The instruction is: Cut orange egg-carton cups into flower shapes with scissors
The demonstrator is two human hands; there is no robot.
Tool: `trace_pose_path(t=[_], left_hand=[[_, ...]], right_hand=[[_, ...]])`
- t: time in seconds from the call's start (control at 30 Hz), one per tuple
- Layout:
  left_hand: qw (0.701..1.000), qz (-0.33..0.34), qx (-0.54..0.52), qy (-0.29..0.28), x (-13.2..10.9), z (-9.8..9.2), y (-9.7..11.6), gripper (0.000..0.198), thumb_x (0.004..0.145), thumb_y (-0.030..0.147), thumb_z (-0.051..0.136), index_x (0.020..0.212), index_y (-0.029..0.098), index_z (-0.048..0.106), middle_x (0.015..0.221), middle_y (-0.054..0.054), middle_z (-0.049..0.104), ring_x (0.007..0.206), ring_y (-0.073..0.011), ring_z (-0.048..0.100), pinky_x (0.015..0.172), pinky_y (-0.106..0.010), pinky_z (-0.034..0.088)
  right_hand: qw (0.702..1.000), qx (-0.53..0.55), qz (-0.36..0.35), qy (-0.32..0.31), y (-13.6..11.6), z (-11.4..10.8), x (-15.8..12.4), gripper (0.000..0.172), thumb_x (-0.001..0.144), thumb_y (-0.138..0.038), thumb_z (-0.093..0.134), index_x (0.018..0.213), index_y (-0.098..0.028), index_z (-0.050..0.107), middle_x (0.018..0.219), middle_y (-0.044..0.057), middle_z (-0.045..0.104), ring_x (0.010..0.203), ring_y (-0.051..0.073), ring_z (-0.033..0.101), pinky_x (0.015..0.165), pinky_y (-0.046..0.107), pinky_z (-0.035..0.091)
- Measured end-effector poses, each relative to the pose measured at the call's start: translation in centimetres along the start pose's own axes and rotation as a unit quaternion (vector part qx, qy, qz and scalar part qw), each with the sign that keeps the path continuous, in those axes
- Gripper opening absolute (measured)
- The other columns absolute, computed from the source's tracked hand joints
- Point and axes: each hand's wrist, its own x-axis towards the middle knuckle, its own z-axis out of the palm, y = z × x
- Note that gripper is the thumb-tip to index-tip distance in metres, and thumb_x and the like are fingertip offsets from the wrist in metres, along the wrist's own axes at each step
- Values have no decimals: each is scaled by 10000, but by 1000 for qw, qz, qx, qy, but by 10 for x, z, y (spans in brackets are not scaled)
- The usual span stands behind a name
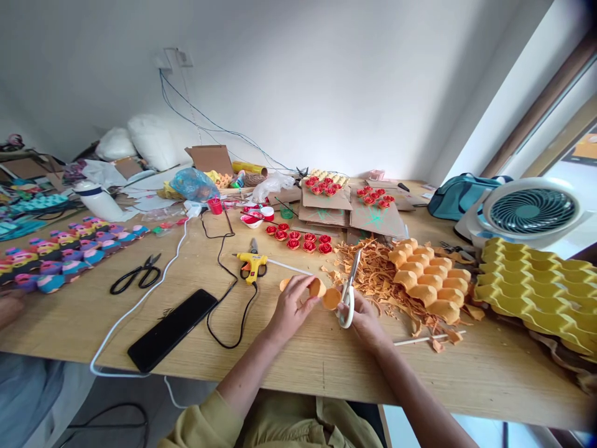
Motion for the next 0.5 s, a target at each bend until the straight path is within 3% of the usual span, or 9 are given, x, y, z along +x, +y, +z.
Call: trace_pose_path(t=[0.17, 0.5], left_hand=[[997, 23, -36, -57, -3, 9, 15, 390, 922, 334, 597, 1299, 241, 561, 1194, -104, 605, 1147, -234, 571, 989, -405, 495], [998, 13, -17, -65, -8, 13, 15, 411, 931, 322, 583, 1336, 278, 526, 1188, -91, 564, 1148, -231, 544, 999, -413, 488]], right_hand=[[1000, -15, -12, -23, -2, 2, 0, 412, 676, -461, 830, 987, -236, 678, 885, 9, 673, 753, 168, 563, 688, 279, 452], [999, -15, -22, -34, -1, 3, 0, 386, 697, -460, 815, 987, -245, 679, 878, 10, 668, 778, 175, 575, 732, 297, 470]])
